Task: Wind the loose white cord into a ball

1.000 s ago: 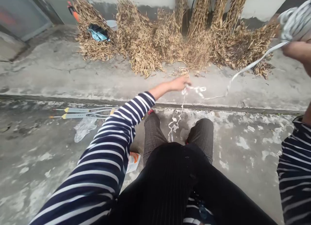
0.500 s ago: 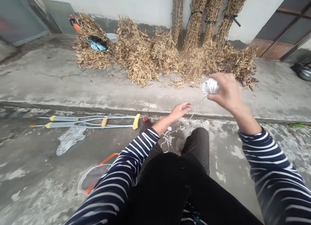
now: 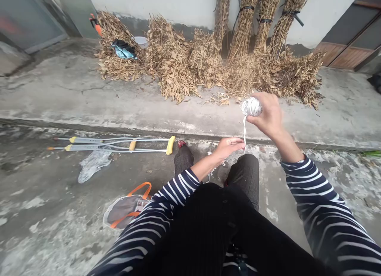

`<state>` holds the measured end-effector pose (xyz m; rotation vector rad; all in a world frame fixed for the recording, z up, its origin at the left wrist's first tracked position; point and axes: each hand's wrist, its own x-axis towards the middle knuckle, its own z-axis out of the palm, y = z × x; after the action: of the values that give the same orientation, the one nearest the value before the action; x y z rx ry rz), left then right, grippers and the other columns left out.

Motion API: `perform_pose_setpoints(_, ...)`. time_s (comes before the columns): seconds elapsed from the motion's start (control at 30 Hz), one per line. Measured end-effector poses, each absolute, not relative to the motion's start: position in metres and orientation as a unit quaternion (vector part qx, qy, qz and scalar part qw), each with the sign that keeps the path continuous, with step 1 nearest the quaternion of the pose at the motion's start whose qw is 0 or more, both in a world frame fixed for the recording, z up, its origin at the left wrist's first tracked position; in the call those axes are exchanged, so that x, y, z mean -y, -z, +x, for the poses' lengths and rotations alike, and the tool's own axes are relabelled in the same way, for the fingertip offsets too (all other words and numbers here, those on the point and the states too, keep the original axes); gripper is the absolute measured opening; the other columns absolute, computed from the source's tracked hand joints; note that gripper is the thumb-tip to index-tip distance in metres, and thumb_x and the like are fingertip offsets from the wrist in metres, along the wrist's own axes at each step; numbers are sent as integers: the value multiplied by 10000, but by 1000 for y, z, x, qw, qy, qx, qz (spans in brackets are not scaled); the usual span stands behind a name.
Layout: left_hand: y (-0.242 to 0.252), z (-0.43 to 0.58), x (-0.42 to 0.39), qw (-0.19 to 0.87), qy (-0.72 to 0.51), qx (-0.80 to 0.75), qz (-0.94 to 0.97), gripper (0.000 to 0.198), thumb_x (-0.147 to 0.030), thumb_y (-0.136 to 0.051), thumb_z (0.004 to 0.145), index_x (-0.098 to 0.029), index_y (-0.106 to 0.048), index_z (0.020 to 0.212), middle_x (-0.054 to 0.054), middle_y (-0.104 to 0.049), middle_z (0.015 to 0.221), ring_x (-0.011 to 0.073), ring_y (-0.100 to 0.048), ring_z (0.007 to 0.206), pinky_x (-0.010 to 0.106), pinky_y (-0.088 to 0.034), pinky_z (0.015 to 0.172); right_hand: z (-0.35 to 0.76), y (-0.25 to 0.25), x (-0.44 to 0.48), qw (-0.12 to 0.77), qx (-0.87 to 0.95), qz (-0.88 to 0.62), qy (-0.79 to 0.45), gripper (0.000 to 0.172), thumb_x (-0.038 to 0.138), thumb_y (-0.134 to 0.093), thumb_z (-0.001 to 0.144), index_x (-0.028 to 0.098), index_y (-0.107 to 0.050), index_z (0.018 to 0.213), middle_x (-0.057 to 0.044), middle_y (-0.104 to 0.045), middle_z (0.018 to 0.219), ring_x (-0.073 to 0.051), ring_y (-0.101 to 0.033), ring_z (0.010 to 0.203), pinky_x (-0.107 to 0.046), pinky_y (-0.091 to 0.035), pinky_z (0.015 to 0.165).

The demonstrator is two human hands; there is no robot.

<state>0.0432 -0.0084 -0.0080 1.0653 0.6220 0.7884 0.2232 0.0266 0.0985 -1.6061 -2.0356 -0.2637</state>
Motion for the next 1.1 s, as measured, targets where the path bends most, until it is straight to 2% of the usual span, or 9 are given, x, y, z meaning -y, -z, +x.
perform_pose_setpoints(0.13, 3, 31, 11, 747, -344, -265, 504, 365, -491, -838, 741, -140, -737, 742, 74, -738, 786, 195, -685, 865, 346, -469, 963, 220, -95, -29, 266, 750, -597, 100, 584, 378, -711, 823, 244, -593, 1380, -75, -601, 1420, -342, -520, 1276, -531, -470, 1076)
perform_pose_setpoints(0.23, -3, 10, 11, 787, -327, -228, 471, 348, -479, -814, 784, -143, -724, 800, 62, -705, 712, 212, -707, 845, 360, -493, 925, 224, -90, -32, 270, 763, -580, 99, 599, 384, -714, 827, 244, -582, 1394, -64, -600, 1428, -336, -524, 1273, -538, -473, 1084)
perform_pose_setpoints(0.43, -37, -24, -2, 795, -403, -212, 400, 264, -394, -718, 849, -172, -652, 722, -2, -553, 519, 194, -678, 689, 420, -547, 955, 222, -68, -23, 239, 799, -550, 42, 622, 256, -690, 781, 241, -579, 1393, -58, -588, 1439, -319, -509, 1321, -526, -517, 1066)
perform_pose_setpoints(0.6, -54, -32, -26, 750, -492, -248, 365, 222, -304, -605, 939, -173, -622, 760, -8, -556, 553, 180, -708, 755, 397, -568, 976, 208, -43, -5, 186, 786, -588, -44, 672, 215, -670, 753, 253, -595, 1420, -65, -584, 1460, -331, -509, 1346, -449, -588, 867)
perform_pose_setpoints(0.7, -53, -32, -38, 726, -529, -285, 335, 176, -255, -563, 969, -163, -630, 834, 6, -626, 641, 169, -733, 859, 375, -559, 1014, 207, -28, 2, 178, 759, -610, -139, 746, 212, -720, 710, 276, -597, 1443, -44, -595, 1469, -331, -523, 1368, -466, -565, 954)
perform_pose_setpoints(0.8, -49, -28, -47, 711, -538, -316, 324, 148, -233, -550, 979, -154, -653, 908, 32, -699, 752, 176, -743, 993, 362, -546, 1042, 207, -18, 6, 165, 726, -621, -243, 782, 207, -742, 683, 297, -600, 1446, -18, -659, 1379, -278, -644, 1189, -416, -551, 976)
perform_pose_setpoints(0.93, -36, -30, -56, 692, -548, -318, 347, 152, -276, -588, 969, -146, -665, 953, 45, -722, 780, 176, -747, 977, 343, -552, 1008, 205, -17, 7, 71, 689, -673, -260, 743, 246, -759, 679, 315, -640, 1409, -6, -737, 1123, -233, -678, 922, -331, -537, 782)
perform_pose_setpoints(1.0, -23, -40, -60, 670, -545, -327, 384, 203, -341, -617, 954, -146, -668, 926, 41, -715, 758, 169, -741, 902, 331, -557, 969, 209, -20, 8, 44, 663, -708, -238, 723, 288, -762, 696, 312, -646, 1409, -20, -740, 1047, -241, -677, 877, -332, -522, 740)
perform_pose_setpoints(1.1, 6, -66, -60, 604, -478, -415, 483, 267, -388, -641, 920, -150, -687, 808, 42, -714, 729, 165, -711, 818, 326, -545, 931, 220, -26, 11, 79, 643, -742, -172, 734, 337, -769, 694, 297, -650, 1417, -71, -730, 1157, -308, -685, 991, -395, -542, 786)
